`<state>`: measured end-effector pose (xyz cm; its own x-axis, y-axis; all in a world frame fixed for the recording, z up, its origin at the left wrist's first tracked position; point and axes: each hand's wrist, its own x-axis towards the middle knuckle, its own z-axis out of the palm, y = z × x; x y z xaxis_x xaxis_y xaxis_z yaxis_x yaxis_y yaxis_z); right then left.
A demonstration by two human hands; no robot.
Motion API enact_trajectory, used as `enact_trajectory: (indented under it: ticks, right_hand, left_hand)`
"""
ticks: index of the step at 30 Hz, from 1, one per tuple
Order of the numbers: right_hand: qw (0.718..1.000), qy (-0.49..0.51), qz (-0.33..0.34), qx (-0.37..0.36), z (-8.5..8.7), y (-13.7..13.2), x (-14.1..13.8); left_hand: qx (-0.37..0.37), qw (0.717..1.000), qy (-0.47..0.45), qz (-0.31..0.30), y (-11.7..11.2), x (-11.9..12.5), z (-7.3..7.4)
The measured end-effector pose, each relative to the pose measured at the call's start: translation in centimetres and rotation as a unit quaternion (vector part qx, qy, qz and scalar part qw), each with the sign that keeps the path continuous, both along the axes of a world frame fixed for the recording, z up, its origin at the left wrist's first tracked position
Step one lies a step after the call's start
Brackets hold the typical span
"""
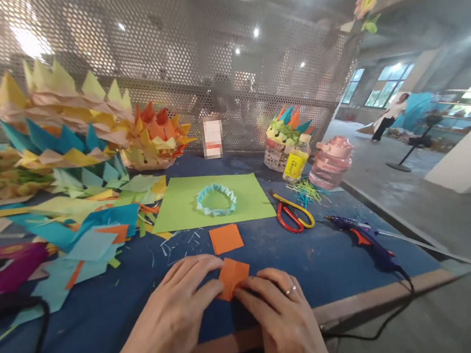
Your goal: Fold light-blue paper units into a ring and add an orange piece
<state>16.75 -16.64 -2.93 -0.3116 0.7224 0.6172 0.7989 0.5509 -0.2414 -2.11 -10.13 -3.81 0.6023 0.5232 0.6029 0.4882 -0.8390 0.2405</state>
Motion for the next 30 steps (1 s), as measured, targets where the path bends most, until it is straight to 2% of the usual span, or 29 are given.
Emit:
enact_trajectory:
  ticks: [4, 10, 14, 17, 20, 23, 26, 30]
  right_hand:
    - [1.000, -0.007, 0.002, 0.005, -0.5, 0.0, 0.2]
    - [1.000, -0.004, 0.005, 0.015, -0.7, 0.0, 0.4]
    - [1.000, 0.002, 0.008, 0.021, -1.0, 0.2, 0.3]
    - [0.999, 0.014, -0.001, 0.032, -1.4, 0.3, 0.4]
    - [0.998, 0.018, 0.010, 0.052, -1.8, 0.1, 0.5]
    - [0.997, 0.010, 0.028, 0.066, -1.9, 0.1, 0.6]
    - [0.996, -0.006, 0.033, 0.082, -2.0, 0.2, 0.6]
    - [0.994, -0.018, 0.032, 0.107, -2.1, 0.5, 0.6]
  left_hand:
    - [-0.022, 0.999, 0.006, -0.024, 0.1, -0.2, 0.0]
    - [0.023, 0.998, 0.049, -0.024, 0.6, -0.8, 0.2]
    - [0.000, 0.998, 0.049, -0.041, 0.8, -0.4, 0.9]
    - [-0.055, 0.997, 0.023, -0.052, 0.3, 0.0, 1.3]
    - [-0.173, 0.983, 0.025, -0.057, -0.4, 0.1, 1.5]
    - [-0.266, 0.963, 0.020, -0.035, -0.8, 0.2, 1.5]
    - [-0.286, 0.958, 0.001, -0.002, -0.8, 0.5, 1.4]
    - [-0.268, 0.963, -0.007, 0.034, -0.9, 0.9, 1.0]
